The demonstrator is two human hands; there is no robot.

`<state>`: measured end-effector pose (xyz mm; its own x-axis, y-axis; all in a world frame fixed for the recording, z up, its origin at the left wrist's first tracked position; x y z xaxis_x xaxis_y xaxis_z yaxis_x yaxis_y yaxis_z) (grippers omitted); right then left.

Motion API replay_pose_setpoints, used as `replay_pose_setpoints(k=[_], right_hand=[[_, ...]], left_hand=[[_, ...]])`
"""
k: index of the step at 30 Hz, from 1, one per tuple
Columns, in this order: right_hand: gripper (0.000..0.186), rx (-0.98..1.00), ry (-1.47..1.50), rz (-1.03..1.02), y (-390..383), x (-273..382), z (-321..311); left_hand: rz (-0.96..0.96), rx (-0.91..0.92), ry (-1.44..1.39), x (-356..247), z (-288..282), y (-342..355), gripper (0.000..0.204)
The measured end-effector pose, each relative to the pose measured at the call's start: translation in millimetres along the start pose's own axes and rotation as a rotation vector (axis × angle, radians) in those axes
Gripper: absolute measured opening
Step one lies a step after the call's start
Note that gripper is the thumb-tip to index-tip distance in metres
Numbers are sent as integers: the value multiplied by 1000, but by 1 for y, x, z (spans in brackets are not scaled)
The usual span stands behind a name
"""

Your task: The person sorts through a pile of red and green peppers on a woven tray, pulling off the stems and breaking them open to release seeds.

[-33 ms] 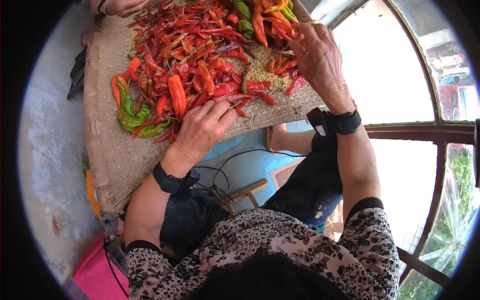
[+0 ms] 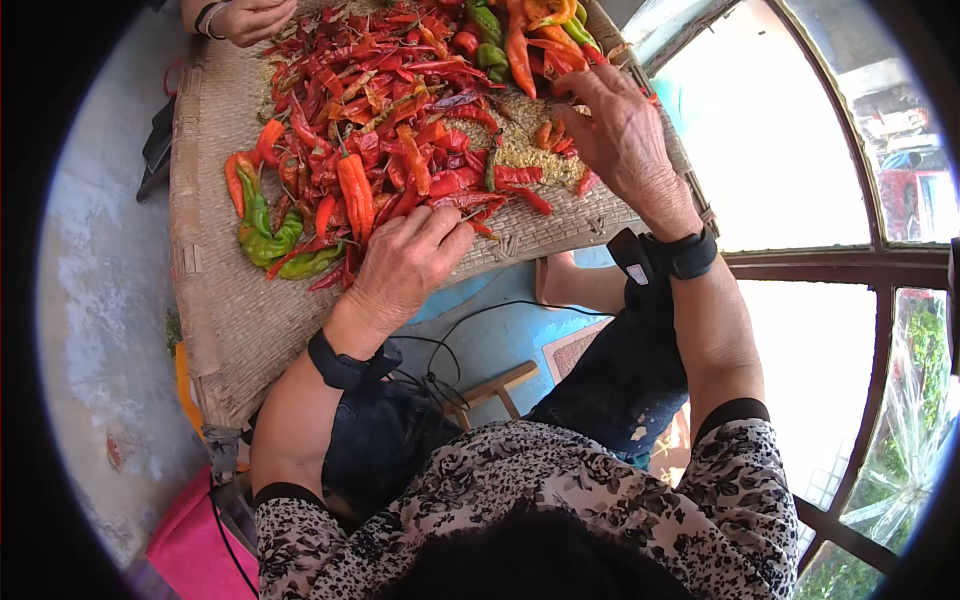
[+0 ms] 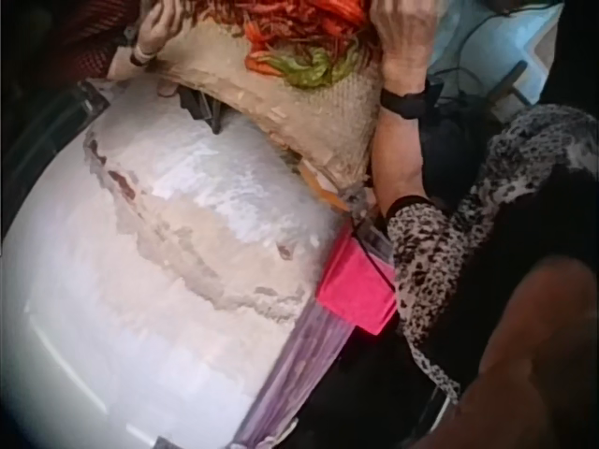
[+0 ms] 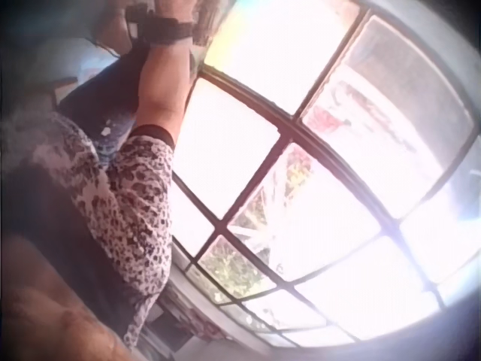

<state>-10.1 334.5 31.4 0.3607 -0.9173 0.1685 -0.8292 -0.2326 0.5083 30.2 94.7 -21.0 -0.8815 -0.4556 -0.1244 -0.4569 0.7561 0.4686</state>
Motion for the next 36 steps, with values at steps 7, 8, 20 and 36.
replay_pose_setpoints(k=[7, 8, 20, 36], right_hand=[[24, 399, 81, -106, -20, 40, 57], [27, 419, 99, -115, -16, 40, 62], [27, 444, 120, -137, -10, 46, 58], [26, 181, 179, 329, 7, -44, -18]], left_hand=[[5, -1, 30, -2, -2, 0, 19], [1, -2, 34, -2, -4, -1, 19], [-48, -61, 50, 2, -8, 4, 26], [-154, 180, 102, 18, -9, 0, 23]])
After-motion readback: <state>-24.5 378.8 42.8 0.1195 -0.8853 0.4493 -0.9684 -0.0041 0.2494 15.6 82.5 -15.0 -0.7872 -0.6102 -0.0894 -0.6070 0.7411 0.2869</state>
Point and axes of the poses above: each hand's wrist, its own y-axis towards the middle knuckle, its own z-axis out of the palm, x = y × z, the point moved 3 cm from there along y, towards the middle knuckle
